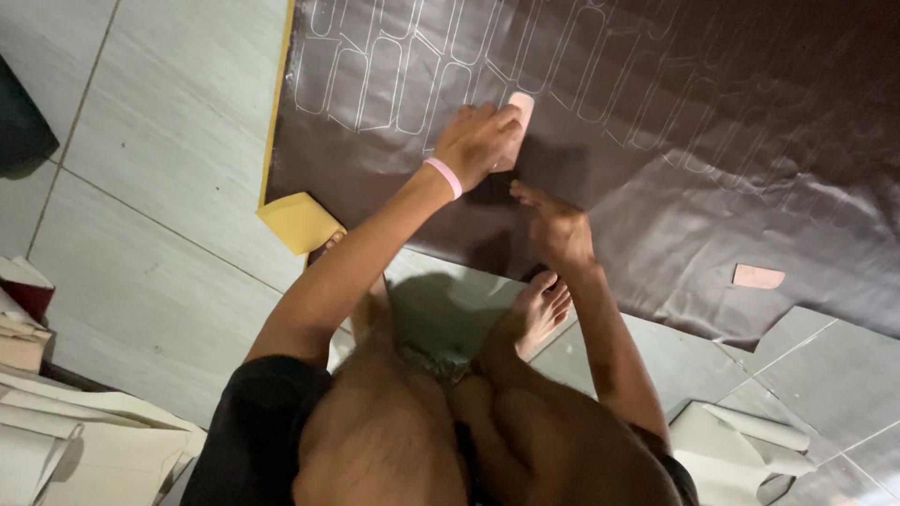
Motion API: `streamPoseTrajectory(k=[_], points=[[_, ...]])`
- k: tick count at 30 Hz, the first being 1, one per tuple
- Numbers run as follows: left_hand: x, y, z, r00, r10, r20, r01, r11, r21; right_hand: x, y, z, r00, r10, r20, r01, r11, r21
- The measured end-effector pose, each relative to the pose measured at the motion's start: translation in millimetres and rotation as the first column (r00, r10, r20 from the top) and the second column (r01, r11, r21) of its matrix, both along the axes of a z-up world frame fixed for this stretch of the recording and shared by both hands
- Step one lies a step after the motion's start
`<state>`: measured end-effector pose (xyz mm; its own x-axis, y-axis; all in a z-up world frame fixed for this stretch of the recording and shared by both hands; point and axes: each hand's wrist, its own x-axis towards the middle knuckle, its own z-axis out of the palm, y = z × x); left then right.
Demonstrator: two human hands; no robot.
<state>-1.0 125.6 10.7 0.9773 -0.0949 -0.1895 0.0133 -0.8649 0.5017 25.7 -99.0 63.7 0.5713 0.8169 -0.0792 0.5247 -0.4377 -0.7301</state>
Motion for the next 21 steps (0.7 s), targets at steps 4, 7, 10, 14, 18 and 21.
streamPoseTrajectory(k=[4, 7, 10, 14, 18, 21], points=[[2, 6, 3, 0.981, -0.039, 0.189, 0.030, 0.998, 0.050, 2, 2, -11, 1.000, -0.005, -0.017, 0.004, 0.998, -0.060], [6, 8, -1, 0.980, -0.054, 0.193, 0.044, 0.997, 0.056, 13, 1, -19, 0.995, 0.085, 0.045, -0.082, 0.995, -0.054], [6, 8, -8, 0.981, -0.051, 0.185, 0.043, 0.998, 0.048, 20, -7, -16, 0.860, -0.042, -0.508, 0.267, 0.886, 0.379], [22, 4, -15, 0.990, -0.036, 0.137, 0.022, 0.994, 0.103, 24, -29, 15, 0.992, -0.120, -0.035, 0.123, 0.987, 0.106], [54, 0, -13, 0.992, 0.052, 0.118, -0.052, 0.999, -0.004, 12, -50, 56, 0.983, -0.142, 0.116, 0.122, 0.979, 0.164], [51, -15, -4, 0.970, 0.241, 0.013, -0.181, 0.759, -0.626, -2, -85, 93, 0.943, -0.262, 0.207, 0.255, 0.965, 0.061]])
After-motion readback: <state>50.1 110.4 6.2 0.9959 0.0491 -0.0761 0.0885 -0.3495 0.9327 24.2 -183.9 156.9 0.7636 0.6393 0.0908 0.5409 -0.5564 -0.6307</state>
